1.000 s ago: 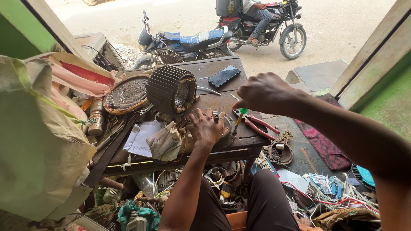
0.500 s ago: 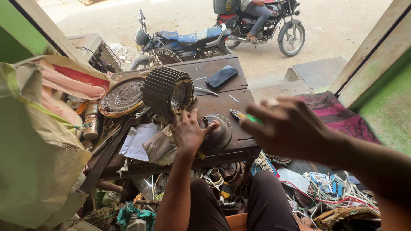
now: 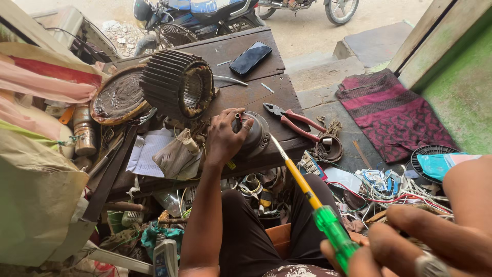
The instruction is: The person disassembles a small electrical motor component on a cluttered workbench. They use a screwdriver to remove screws, pliers to adjust wires, and a hammer to separate parts. The person then inspects the separated components and places them on the bench.
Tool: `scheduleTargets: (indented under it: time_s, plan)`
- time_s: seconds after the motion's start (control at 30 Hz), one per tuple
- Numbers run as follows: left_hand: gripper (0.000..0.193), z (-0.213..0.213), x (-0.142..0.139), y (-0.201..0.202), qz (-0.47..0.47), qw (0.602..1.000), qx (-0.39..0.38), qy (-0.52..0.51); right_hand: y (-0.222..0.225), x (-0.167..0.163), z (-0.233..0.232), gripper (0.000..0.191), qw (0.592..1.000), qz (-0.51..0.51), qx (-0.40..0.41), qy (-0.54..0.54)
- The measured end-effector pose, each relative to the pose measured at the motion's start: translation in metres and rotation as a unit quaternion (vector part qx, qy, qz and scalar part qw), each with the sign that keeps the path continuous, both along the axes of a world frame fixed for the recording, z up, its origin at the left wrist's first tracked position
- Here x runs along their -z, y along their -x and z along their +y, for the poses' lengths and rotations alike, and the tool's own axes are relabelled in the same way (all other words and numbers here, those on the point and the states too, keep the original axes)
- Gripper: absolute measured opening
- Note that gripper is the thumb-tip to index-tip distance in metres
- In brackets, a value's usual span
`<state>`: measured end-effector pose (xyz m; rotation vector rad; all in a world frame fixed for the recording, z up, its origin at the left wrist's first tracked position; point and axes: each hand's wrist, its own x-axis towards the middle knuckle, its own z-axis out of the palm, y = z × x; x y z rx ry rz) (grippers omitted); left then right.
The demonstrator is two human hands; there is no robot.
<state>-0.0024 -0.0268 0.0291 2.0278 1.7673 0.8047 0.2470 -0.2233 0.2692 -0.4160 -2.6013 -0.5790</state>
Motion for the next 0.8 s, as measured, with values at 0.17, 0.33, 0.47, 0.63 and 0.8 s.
scheduleTargets:
  time_s: [0.17, 0.33, 0.47, 0.63, 0.8]
  plan:
    - [0.097, 0.002, 0.003, 0.004, 0.021, 0.988, -0.094, 0.121, -0.006, 0.006, -0.002, 0.017, 1.0, 0.002, -0.017, 0.017]
    - [0.113, -0.002, 0.017, 0.014, 0.068, 0.987, -0.105, 0.096, -0.007, 0.025, 0.057, 0.012, 0.997, 0.029, -0.011, 0.066]
    - [0.115, 0.003, 0.021, 0.006, 0.028, 0.99, -0.083, 0.111, -0.018, 0.049, 0.115, 0.016, 0.983, 0.071, 0.026, 0.165]
    - [0.112, -0.003, 0.011, -0.003, 0.053, 0.987, -0.113, 0.099, -0.013, 0.069, 0.15, 0.024, 0.961, 0.117, 0.04, 0.248]
    - [0.109, -0.011, 0.001, -0.007, 0.085, 0.978, -0.147, 0.12, 0.0, 0.078, 0.157, 0.024, 0.954, 0.111, 0.049, 0.276]
